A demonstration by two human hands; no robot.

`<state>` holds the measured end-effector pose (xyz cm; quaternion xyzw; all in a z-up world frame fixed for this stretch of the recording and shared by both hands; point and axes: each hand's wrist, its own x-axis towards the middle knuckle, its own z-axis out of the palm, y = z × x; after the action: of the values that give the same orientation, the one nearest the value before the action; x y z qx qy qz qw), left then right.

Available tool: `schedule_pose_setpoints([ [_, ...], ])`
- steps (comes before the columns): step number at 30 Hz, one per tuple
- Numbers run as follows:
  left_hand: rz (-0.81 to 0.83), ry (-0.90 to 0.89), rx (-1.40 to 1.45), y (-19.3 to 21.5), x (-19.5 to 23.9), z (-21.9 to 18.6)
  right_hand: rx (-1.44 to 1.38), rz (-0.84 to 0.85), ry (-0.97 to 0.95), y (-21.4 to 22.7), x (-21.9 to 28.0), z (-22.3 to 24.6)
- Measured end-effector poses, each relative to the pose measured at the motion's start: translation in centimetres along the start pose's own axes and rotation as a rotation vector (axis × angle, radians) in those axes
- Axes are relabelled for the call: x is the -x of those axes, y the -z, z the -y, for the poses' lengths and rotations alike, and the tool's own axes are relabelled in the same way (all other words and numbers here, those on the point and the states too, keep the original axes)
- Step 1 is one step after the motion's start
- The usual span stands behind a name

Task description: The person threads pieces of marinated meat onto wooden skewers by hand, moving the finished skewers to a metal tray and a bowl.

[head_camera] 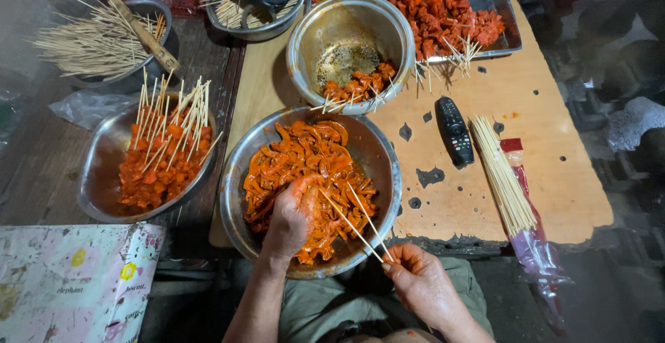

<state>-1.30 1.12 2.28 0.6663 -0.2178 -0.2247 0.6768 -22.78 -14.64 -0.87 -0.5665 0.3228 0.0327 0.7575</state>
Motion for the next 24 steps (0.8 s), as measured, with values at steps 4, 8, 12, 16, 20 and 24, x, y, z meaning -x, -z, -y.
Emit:
schedule_pose_setpoints([
  [4, -0.016, 0.161, 0.135, 0.2, 0.2, 0.4, 0.011, -0.019, -0.003, 0.0, 0.0, -0.2],
  [8, -0.027, 0.183, 0.169, 0.4, -0.1, 1.6, 0.054, -0.027, -0.026, 0.2, 0.4, 0.1],
  [12, 0.05, 0.155, 0.139, 1.1, -0.2, 2.3, 0.022, 0.027, -0.016, 0.5, 0.8, 0.5],
  [16, 0.091, 0.136, -0.078, 1.2, 0.6, 1.2, 0.025, 0.02, -0.025, 0.3, 0.9, 0.6],
  [20, 0.065, 0.21, -0.379, 0.0, 1.7, -1.5, -0.038, -0.015, 0.014, -0.8, 0.4, -0.5],
  [24, 0.095, -0.534, -0.503, -0.7, 1.4, -2.8, -0.08, -0.002, 0.057, -1.6, -0.4, -0.7],
])
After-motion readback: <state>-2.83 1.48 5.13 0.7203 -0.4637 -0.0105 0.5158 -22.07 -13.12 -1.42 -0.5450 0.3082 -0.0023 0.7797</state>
